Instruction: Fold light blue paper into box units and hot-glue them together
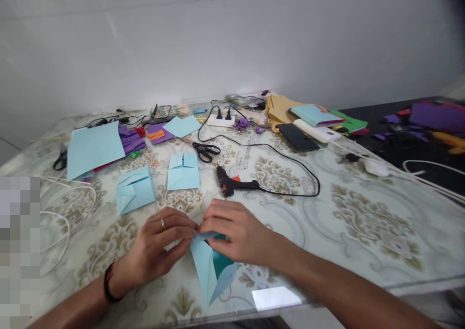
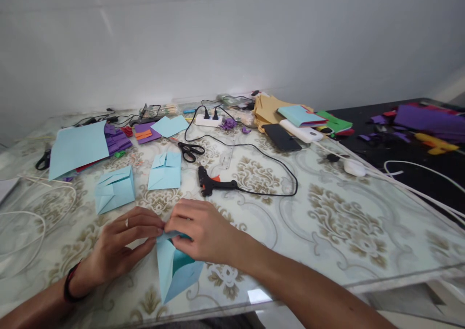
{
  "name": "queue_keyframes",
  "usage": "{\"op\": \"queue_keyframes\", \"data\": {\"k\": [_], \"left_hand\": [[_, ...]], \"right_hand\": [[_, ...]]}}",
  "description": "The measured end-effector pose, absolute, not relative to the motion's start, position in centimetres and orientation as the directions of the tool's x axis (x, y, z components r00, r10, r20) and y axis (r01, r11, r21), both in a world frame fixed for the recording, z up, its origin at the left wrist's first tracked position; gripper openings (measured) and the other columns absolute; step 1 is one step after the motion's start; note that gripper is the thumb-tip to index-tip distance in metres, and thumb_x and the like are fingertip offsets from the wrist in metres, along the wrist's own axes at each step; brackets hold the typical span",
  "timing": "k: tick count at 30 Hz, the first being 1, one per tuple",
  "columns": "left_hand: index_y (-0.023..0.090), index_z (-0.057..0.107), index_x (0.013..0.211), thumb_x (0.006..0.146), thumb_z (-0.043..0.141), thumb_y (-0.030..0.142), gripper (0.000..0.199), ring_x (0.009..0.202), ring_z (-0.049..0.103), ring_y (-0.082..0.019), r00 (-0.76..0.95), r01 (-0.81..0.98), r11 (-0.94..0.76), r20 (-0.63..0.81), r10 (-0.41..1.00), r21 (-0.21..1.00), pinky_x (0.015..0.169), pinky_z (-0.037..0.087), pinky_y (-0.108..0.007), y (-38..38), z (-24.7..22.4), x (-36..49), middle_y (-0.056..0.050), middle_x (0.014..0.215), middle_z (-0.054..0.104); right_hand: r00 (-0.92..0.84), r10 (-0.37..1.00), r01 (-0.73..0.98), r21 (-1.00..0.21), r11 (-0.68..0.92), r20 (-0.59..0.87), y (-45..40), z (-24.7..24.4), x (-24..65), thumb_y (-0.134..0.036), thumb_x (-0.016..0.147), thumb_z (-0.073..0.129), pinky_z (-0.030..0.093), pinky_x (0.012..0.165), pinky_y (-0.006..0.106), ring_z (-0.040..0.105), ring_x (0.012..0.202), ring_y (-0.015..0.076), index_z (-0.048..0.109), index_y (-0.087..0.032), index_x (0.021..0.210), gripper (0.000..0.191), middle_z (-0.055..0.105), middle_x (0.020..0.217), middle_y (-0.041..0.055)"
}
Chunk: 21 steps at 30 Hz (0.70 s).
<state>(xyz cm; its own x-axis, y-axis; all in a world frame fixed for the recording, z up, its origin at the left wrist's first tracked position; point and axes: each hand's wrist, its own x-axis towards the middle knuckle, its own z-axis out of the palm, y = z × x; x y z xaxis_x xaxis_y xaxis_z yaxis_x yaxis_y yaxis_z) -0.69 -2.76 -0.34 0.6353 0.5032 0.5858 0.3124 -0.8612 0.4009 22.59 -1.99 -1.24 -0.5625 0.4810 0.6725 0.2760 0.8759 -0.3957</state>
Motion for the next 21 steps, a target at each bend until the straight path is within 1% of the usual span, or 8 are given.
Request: {"op": "queue_keyframes", "data": {"k": [6, 11, 14, 17, 21], "left_hand": [[0.019, 0.067, 0.104, 0.094, 0.066, 0.006, 0.016, 0.092, 0.07, -0.02, 0.626, 0.28, -0.866, 0.606, 0.491, 0.413, 0.083, 0.06, -0.035, -2.9, -0.24, -0.56, -0.006, 0.098, 0.078], [0.019, 0.065, 0.102, 0.094, 0.065, 0.006, 0.016, 0.09, 0.07, -0.019, 0.609, 0.292, -0.863, 0.616, 0.5, 0.412, 0.083, 0.059, -0.034, -3.03, 0.0, -0.35, -0.004, 0.093, 0.077], [0.02, 0.065, 0.102, 0.093, 0.066, 0.005, 0.017, 0.088, 0.07, -0.018, 0.598, 0.304, -0.856, 0.616, 0.513, 0.417, 0.081, 0.059, -0.032, -3.1, -0.03, -0.4, -0.004, 0.093, 0.076], [0.019, 0.064, 0.1, 0.092, 0.067, 0.002, 0.018, 0.087, 0.069, -0.017, 0.587, 0.313, -0.849, 0.617, 0.525, 0.426, 0.081, 0.058, -0.032, -3.14, -0.1, -0.53, -0.004, 0.093, 0.074], [0.018, 0.063, 0.101, 0.091, 0.065, 0.003, 0.018, 0.089, 0.068, -0.018, 0.594, 0.328, -0.83, 0.584, 0.553, 0.451, 0.081, 0.058, -0.032, -3.12, -0.01, -0.63, -0.006, 0.095, 0.072]], "right_hand": [[-0.559, 0.448, 0.279, -0.35, 0.894, 0.698, -1.96, -1.53, 22.47, -0.013, 0.095, 0.055, 0.051, 0.07, 0.03, 0.057, 0.074, 0.0162, 0.065, -0.019, 0.085, 0.015, 0.065, 0.082, 0.0033], [-0.554, 0.483, 0.254, -0.414, 0.874, 0.679, -1.96, -1.44, 22.49, -0.007, 0.086, 0.056, 0.047, 0.066, 0.028, 0.055, 0.073, 0.016, 0.062, -0.019, 0.082, 0.014, 0.063, 0.08, 0.0025], [-0.565, 0.519, 0.279, -0.444, 0.852, 0.641, -1.82, -1.29, 22.67, -0.006, 0.084, 0.056, 0.045, 0.065, 0.028, 0.054, 0.073, 0.0161, 0.061, -0.02, 0.083, 0.014, 0.062, 0.08, 0.0022], [-0.552, 0.538, 0.317, -0.437, 0.842, 0.637, -1.58, -1.23, 22.89, -0.005, 0.083, 0.056, 0.043, 0.065, 0.029, 0.054, 0.073, 0.0169, 0.062, -0.02, 0.083, 0.016, 0.062, 0.079, 0.0025], [-0.548, 0.517, 0.316, -0.41, 0.856, 0.657, -1.46, -1.35, 23.0, -0.004, 0.084, 0.056, 0.041, 0.064, 0.029, 0.052, 0.071, 0.017, 0.062, -0.019, 0.081, 0.016, 0.061, 0.077, 0.0022]]}}
